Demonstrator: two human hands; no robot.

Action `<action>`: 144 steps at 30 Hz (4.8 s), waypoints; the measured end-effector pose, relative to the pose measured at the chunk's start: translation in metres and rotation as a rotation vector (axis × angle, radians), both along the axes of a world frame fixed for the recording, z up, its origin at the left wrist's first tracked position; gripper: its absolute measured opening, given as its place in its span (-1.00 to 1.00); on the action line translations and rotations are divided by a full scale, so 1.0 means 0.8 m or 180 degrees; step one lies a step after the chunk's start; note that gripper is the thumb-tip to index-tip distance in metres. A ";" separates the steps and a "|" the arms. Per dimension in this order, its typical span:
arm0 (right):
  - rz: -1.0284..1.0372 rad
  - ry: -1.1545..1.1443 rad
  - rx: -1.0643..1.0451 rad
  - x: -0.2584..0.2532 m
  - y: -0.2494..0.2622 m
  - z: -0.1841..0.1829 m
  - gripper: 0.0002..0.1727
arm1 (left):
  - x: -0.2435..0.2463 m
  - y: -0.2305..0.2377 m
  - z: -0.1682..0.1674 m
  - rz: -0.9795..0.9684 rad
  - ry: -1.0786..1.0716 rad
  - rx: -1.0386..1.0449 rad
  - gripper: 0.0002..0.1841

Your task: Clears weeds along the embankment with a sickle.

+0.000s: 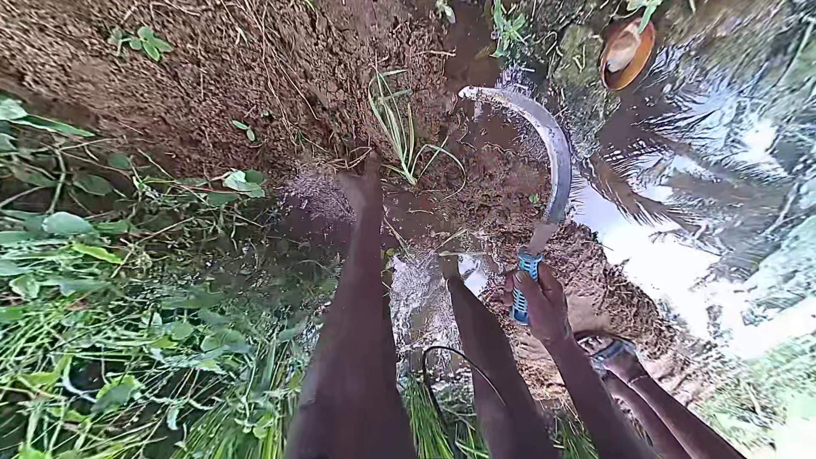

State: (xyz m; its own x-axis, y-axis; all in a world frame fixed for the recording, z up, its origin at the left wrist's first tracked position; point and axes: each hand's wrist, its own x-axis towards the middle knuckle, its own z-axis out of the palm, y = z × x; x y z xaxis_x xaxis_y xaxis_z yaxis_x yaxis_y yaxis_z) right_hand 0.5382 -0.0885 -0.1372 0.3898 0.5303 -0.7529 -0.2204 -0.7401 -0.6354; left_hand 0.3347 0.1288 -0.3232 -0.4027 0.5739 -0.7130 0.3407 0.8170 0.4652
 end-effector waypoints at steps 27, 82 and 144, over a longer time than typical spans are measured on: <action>0.2389 -0.0716 -0.0735 -0.031 0.043 -0.021 -0.39 | -0.033 -0.028 0.098 -0.2756 0.0392 -0.0295 -0.73; 0.2494 0.0712 -0.0699 -0.082 0.064 -0.118 -0.57 | -0.103 -0.107 0.018 0.0629 -0.0446 0.0807 -0.65; 0.0881 -0.0113 -0.0785 0.054 -0.100 0.016 -0.55 | -0.018 -0.137 0.032 -0.0169 -0.0963 0.0118 -0.72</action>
State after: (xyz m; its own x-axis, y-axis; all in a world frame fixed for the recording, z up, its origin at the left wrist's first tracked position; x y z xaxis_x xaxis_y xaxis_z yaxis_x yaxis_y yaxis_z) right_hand 0.5810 -0.1684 -0.1246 0.2852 0.4237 -0.8597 0.0285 -0.9003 -0.4343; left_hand 0.3201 0.0196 -0.2976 -0.1442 0.6164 -0.7741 0.2239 0.7823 0.5812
